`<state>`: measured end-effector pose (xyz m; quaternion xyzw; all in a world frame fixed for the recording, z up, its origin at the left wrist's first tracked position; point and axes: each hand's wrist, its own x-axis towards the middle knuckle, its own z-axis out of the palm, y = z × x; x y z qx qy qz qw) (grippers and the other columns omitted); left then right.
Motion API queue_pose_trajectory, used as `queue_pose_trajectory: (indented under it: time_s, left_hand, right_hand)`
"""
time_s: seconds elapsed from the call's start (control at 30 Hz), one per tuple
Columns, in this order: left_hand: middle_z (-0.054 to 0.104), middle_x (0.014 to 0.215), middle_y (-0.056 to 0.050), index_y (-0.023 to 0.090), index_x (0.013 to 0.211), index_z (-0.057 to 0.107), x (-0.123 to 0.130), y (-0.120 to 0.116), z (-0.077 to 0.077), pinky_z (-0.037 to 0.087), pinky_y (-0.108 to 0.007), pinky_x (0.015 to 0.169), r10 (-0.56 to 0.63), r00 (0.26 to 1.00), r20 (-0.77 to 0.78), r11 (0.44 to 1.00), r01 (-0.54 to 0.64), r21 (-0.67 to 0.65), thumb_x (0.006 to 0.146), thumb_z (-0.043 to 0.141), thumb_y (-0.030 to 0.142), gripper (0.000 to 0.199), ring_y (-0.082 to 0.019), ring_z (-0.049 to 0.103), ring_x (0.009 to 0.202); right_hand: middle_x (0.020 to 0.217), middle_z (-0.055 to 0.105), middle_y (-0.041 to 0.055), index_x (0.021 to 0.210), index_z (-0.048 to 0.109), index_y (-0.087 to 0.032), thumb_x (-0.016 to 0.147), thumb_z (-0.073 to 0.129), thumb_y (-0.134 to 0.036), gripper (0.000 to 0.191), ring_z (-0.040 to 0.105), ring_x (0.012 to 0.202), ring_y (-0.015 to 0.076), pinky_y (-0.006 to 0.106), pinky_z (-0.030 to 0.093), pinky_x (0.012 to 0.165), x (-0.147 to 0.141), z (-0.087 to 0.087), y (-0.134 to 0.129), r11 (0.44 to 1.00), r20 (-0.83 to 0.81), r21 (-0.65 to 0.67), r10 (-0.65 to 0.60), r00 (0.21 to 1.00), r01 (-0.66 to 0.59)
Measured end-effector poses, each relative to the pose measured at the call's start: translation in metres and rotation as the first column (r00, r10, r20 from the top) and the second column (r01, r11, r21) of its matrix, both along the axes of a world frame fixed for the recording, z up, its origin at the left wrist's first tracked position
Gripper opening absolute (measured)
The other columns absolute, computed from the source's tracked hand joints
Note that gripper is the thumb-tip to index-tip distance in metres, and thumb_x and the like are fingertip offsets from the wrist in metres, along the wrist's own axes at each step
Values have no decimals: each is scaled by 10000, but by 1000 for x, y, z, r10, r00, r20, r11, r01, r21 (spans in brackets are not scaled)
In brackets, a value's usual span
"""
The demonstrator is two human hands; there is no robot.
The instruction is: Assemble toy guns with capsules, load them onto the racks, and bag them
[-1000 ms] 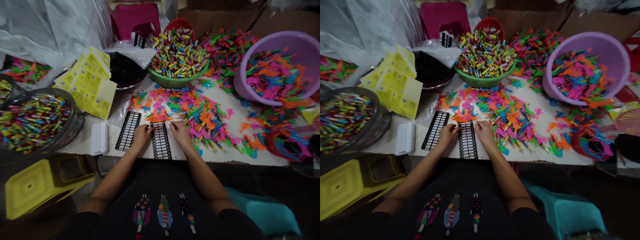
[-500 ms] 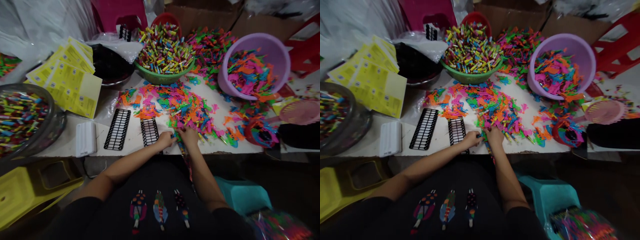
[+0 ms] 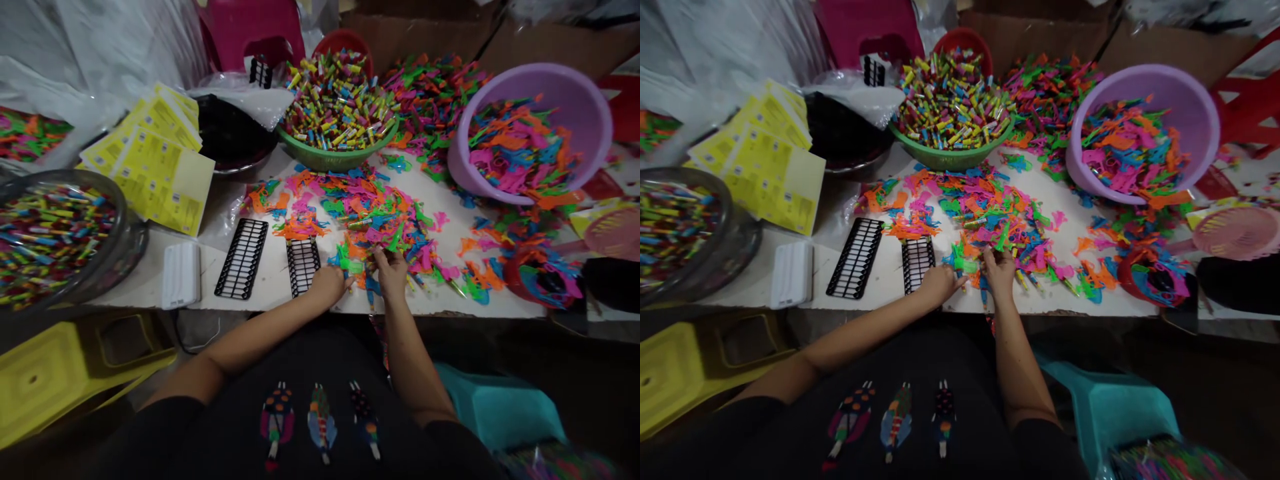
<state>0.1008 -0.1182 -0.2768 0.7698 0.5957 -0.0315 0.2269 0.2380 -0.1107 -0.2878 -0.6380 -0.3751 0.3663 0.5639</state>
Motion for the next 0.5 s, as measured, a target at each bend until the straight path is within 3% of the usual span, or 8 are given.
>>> queue_pose_trajectory:
  time_s: [0.13,0.27,0.33,0.4,0.5]
  left_hand:
    - [653,821,-107,143,814,636,-5,6,-6,456,-290,671,35,993,110,998,-29,-58,760,476,405,311,-222,616,795]
    - [640,694,-30,177,754,621,-44,-3,-4,442,-244,633,51,887,459,994,-88,60,754,496,333,200,-151,599,666]
    - [637,719,-25,173,782,606,-67,-9,-3,448,-241,656,83,765,638,973,-201,114,746,514,315,173,-135,591,677]
    - [641,807,-38,168,818,582,-85,-11,-2,460,-253,693,140,594,793,944,-321,74,741,526,300,163,-135,598,737]
    - [633,913,-53,169,851,536,-96,-10,4,480,-277,717,201,313,928,927,-367,-77,726,554,313,191,-145,610,792]
  right_hand:
    - [592,534,-57,735,521,-186,664,615,-408,251,487,469,76,194,371,413,1,-2,-2,997,-61,48,-50,997,53]
    - [775,639,13,822,586,-181,690,586,-411,265,578,675,129,255,451,583,1,5,-4,995,43,97,-23,999,19]
    - [813,660,35,817,616,-180,686,579,-426,281,594,732,156,298,466,658,-6,7,-3,994,80,85,69,994,-76]
    - [773,670,29,762,640,-189,672,584,-438,271,601,726,167,322,471,689,-19,8,1,972,95,60,222,970,-229]
    - [720,668,1,699,661,-211,667,593,-420,222,600,718,162,325,473,713,-47,10,9,875,127,31,475,871,-482]
